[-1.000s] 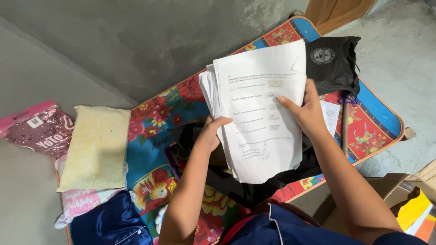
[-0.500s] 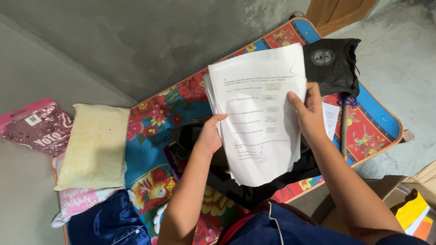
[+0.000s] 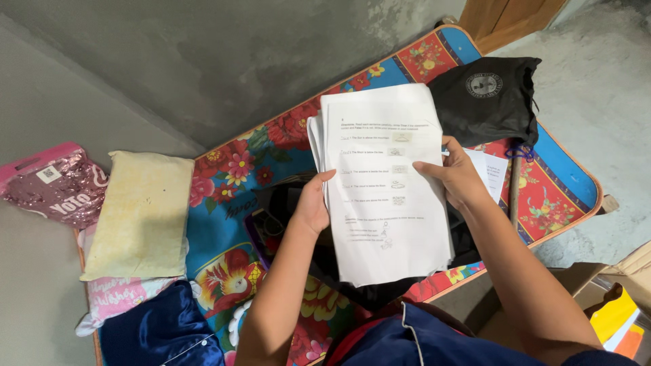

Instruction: The person packs various items, including books, papers, and a broom, into a cardboard box and a black bag. They transfer items from a floral bedspread to the containers, organizing them by hand.

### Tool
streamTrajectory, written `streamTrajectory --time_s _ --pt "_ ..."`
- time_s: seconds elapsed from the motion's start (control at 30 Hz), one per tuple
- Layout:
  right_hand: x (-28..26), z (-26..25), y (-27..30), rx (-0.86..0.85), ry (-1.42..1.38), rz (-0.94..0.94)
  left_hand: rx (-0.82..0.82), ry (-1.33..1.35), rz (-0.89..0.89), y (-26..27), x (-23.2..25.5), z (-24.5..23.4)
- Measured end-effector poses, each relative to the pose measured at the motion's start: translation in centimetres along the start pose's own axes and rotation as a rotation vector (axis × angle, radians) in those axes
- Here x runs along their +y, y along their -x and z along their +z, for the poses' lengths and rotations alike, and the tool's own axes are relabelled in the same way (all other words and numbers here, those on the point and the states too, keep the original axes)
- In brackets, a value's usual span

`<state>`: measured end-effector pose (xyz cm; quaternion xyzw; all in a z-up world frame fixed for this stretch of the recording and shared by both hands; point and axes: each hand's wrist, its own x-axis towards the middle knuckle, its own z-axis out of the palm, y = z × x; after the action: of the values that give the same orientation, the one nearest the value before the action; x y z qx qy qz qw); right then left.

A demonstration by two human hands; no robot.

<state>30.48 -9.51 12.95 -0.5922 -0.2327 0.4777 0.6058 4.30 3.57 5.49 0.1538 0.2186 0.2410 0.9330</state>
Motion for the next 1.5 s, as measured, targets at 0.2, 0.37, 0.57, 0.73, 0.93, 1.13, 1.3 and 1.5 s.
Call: streamTrajectory --time_s 0.2,0.37,0.57,0.73,0.93,1.13,1.3,1.5 --pt "-0.9 1.0 0.2 -0.1 0.187 -0.12 0.077 -0.3 -0.025 -0.8 -0.3 -0.5" --pt "-1.9 1.1 0.4 -0.209 0.34 -0.308 0.182 -0.242 -0.005 -1.1 -0.4 -0.6" --pt "-0.3 0.3 -0.5 0.068 0.149 0.167 0.286 -0.302 0.169 -2.3 -1.0 -0.3" --pt "1.8 -2.8 1.4 -0.174 0.356 0.133 0.326 -0.19 0.292 -3.9 -0.6 1.5" --pt "2.6 -6.4 2.2 -0.001 0.212 -0.02 0.291 -0.783 0.2 -5.6 -3.3 5.8" --pt "2.4 -13.7 2.6 0.055 0.103 0.227 0.079 -0.95 0.306 -10.3 -6.8 7.3" --pt "6.0 -20.1 0.6 0.132 0.039 0.055 0.033 -1.175 0.402 -15.4 -10.0 7.2" --pt "11.8 -32.6 -0.2 0.426 0.308 0.122 -0.063 -1.117 0.339 -16.2 -8.4 5.2"
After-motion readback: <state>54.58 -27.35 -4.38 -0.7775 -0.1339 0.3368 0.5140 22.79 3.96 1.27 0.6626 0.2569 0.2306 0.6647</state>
